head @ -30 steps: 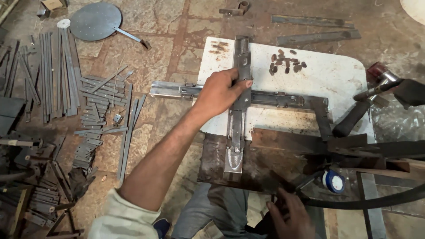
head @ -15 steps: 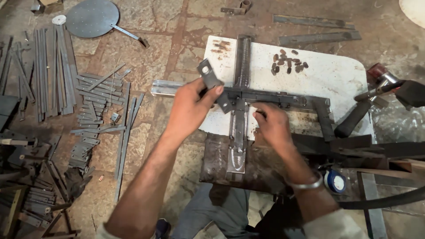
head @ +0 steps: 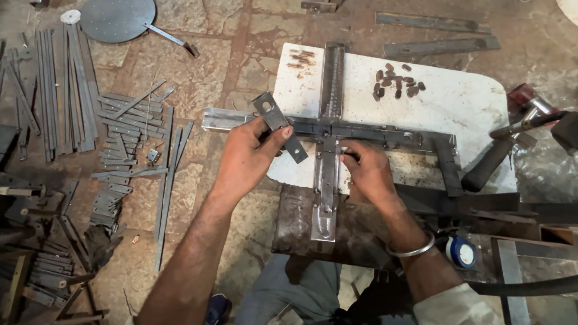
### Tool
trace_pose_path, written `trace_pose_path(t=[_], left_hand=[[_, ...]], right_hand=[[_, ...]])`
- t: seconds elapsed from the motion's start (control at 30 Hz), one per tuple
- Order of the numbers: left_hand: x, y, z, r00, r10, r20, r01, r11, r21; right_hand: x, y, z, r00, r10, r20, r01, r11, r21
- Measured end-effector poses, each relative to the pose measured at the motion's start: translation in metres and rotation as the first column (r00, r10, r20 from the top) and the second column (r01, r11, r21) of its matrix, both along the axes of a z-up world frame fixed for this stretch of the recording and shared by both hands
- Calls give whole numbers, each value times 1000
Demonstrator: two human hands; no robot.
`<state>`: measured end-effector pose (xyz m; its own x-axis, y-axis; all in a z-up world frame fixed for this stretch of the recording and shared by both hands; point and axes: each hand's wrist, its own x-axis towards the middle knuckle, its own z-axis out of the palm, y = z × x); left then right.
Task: Welding and measuring metal bars to assemble a frame structure.
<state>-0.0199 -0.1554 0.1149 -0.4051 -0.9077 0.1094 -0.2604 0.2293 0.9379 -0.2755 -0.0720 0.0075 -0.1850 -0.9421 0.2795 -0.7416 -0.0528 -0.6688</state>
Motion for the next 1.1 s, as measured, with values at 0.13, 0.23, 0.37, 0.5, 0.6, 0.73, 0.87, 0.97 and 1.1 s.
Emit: trace_pose_path(t=[0.13, 0.23, 0.37, 0.5, 0.6, 0.73, 0.87, 0.97, 1.1], left_hand=[[-3, -1, -7, 999, -35, -30, 36, 999, 16], [-7, -2, -11, 997, -69, -40, 68, 998, -14], [-22, -4, -5, 992, -97, 80, 98, 995, -8], [-45, -7, 6, 970, -96, 222, 108, 993, -45], [-60, -13, -2, 952, -145, 270, 171, 982, -77], [-75, -18, -8, 941, -190, 281, 250, 948, -195], [-88, -24, -12, 916, -207, 344, 300, 922, -245], [-93, -26, -20, 900, -211, 382, 325, 907, -266], [-98, -26, -23, 895, -207, 395, 336, 895, -294]], right_hand=[[0, 1, -1, 1000, 1, 1, -1, 1000, 27], [1, 1, -1, 1000, -9, 7, 9, 998, 61], [1, 1, 0, 1000, -19, -8, 20, 998, 63], [-3, -1, -10, 1000, -3, -7, 3, 996, 92], [-2, -1, -5, 999, 18, -44, -17, 1000, 21], [0, 1, 4, 1000, 24, 3, -24, 1000, 17], [-1, -1, 0, 997, 44, 61, -42, 999, -32], [-5, -1, -7, 996, 75, -46, -80, 991, -109], [-5, 0, -14, 995, 77, -68, -88, 981, -175]])
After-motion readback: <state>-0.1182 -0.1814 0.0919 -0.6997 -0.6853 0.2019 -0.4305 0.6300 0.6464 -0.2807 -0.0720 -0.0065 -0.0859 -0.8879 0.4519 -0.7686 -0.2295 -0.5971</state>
